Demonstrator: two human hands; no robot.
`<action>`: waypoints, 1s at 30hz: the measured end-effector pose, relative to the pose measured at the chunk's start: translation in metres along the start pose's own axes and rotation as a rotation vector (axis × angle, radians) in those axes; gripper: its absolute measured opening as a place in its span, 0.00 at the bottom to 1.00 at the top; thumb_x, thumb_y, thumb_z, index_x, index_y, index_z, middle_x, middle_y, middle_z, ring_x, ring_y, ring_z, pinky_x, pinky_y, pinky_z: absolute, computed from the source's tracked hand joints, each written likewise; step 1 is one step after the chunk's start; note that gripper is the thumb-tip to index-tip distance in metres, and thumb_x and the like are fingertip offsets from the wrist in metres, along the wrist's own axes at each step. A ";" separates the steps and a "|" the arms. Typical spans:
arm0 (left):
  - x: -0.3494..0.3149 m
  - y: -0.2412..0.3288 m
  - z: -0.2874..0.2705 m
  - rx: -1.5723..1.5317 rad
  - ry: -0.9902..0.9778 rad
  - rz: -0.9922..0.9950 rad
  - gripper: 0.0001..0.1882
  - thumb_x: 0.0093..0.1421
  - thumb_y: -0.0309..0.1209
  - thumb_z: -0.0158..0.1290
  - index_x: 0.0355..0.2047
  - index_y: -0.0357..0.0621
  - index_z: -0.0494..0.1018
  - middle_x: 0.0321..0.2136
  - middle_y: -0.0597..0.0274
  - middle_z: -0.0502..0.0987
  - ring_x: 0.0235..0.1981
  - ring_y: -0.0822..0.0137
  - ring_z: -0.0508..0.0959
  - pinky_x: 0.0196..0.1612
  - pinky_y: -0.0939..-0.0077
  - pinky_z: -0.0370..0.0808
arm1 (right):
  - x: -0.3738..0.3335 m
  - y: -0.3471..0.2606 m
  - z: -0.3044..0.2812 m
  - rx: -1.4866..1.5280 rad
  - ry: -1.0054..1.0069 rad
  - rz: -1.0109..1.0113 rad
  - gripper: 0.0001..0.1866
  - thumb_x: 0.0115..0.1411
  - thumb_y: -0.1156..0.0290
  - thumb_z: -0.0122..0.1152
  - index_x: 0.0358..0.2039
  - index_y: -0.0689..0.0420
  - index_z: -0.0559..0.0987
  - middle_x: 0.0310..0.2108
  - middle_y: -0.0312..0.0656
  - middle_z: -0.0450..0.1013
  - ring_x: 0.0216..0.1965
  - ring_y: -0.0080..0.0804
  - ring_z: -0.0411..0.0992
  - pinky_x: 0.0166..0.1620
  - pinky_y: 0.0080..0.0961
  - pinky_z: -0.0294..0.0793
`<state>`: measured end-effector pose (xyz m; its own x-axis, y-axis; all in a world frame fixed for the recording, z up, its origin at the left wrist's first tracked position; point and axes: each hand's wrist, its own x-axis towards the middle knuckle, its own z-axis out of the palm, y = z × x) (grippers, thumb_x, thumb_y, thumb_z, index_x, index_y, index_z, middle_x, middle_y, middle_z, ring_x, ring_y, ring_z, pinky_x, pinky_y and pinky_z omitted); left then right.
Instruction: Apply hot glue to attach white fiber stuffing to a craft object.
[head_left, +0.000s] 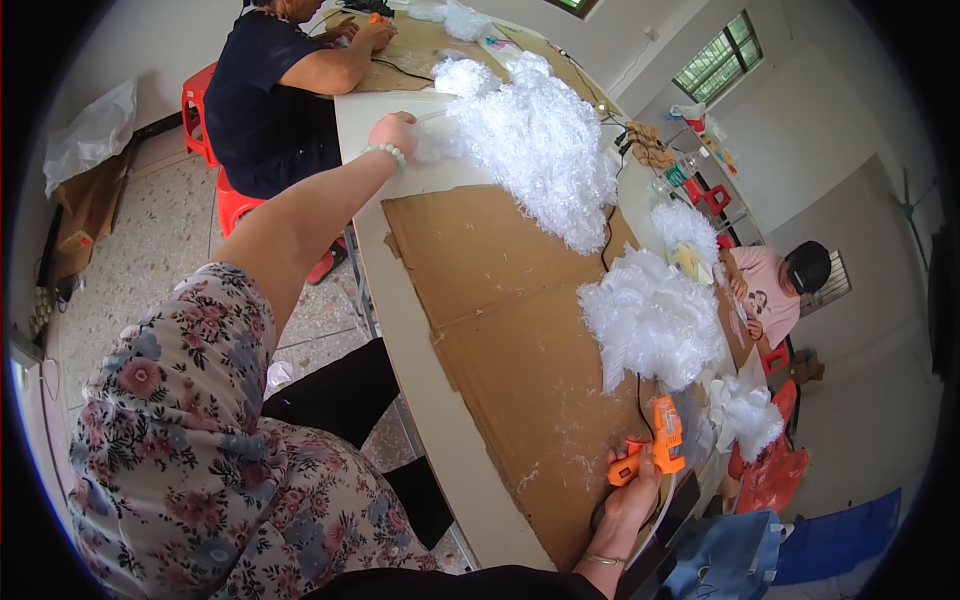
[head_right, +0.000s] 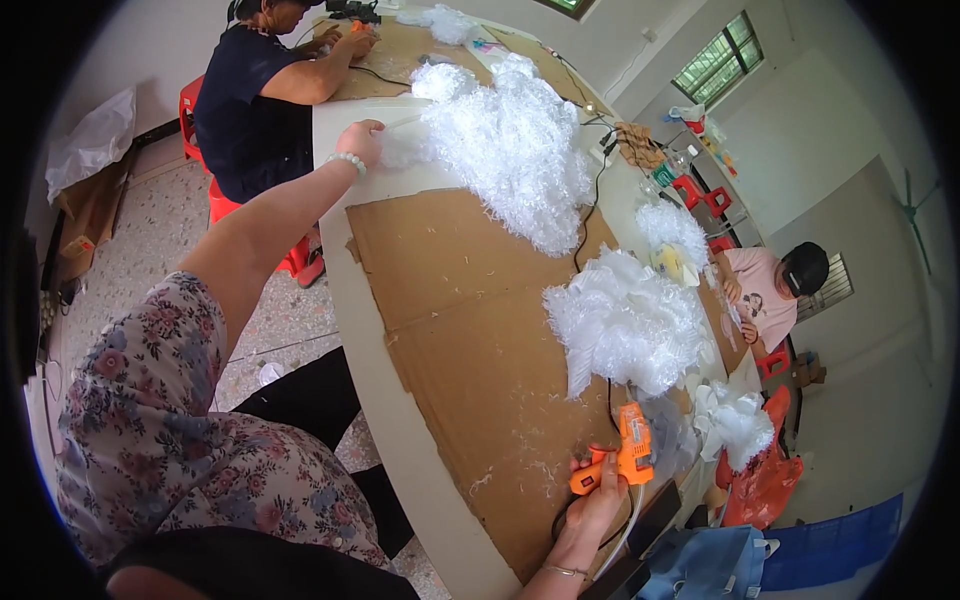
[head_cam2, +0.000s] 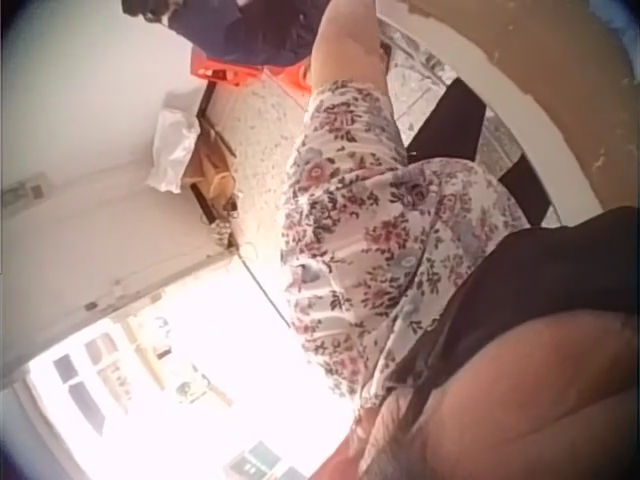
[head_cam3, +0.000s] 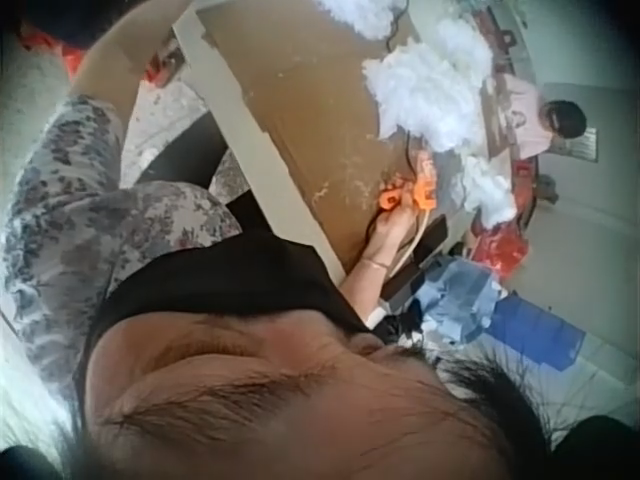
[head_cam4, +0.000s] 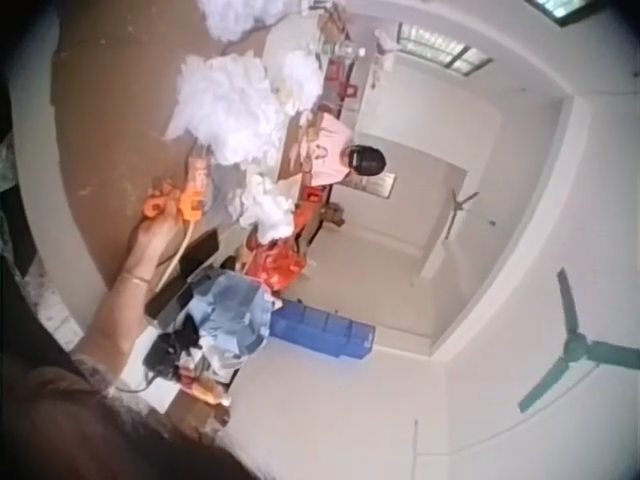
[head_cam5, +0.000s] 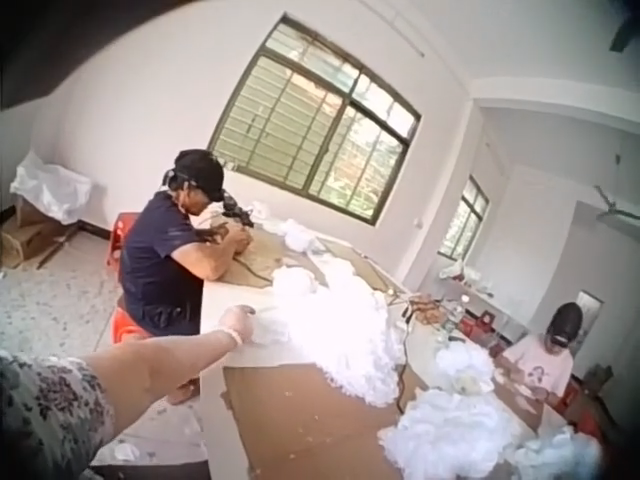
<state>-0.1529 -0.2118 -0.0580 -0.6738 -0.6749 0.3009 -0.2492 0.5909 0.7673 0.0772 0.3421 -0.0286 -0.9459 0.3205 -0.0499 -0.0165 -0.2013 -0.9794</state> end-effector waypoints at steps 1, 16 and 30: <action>-0.001 0.001 -0.005 0.001 -0.003 0.001 0.20 0.50 0.25 0.51 0.45 0.50 0.76 0.42 0.49 0.77 0.45 0.53 0.76 0.50 0.66 0.72 | -0.001 -0.001 0.001 -0.015 0.002 -0.005 0.10 0.63 0.64 0.53 0.41 0.55 0.71 0.35 0.41 0.73 0.28 0.25 0.68 0.36 0.32 0.76; -0.065 0.086 -0.015 0.049 -0.188 0.932 0.18 0.55 0.35 0.56 0.46 0.43 0.73 0.48 0.51 0.74 0.55 0.49 0.69 0.54 0.60 0.69 | 0.005 0.002 0.004 0.037 -0.039 0.003 0.09 0.63 0.69 0.53 0.41 0.56 0.70 0.36 0.44 0.74 0.28 0.27 0.69 0.36 0.33 0.77; -0.212 0.231 0.058 -0.190 -0.555 1.245 0.13 0.49 0.37 0.61 0.32 0.44 0.77 0.27 0.56 0.75 0.36 0.55 0.74 0.43 0.64 0.72 | -0.010 -0.008 0.015 0.090 -0.031 0.019 0.07 0.63 0.70 0.52 0.39 0.57 0.71 0.35 0.43 0.74 0.27 0.25 0.70 0.35 0.31 0.78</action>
<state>-0.1081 0.0933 0.0221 -0.5780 0.5406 0.6114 0.7859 0.5704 0.2386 0.0818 0.3265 -0.0175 -0.9558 0.2875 -0.0609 -0.0263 -0.2903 -0.9566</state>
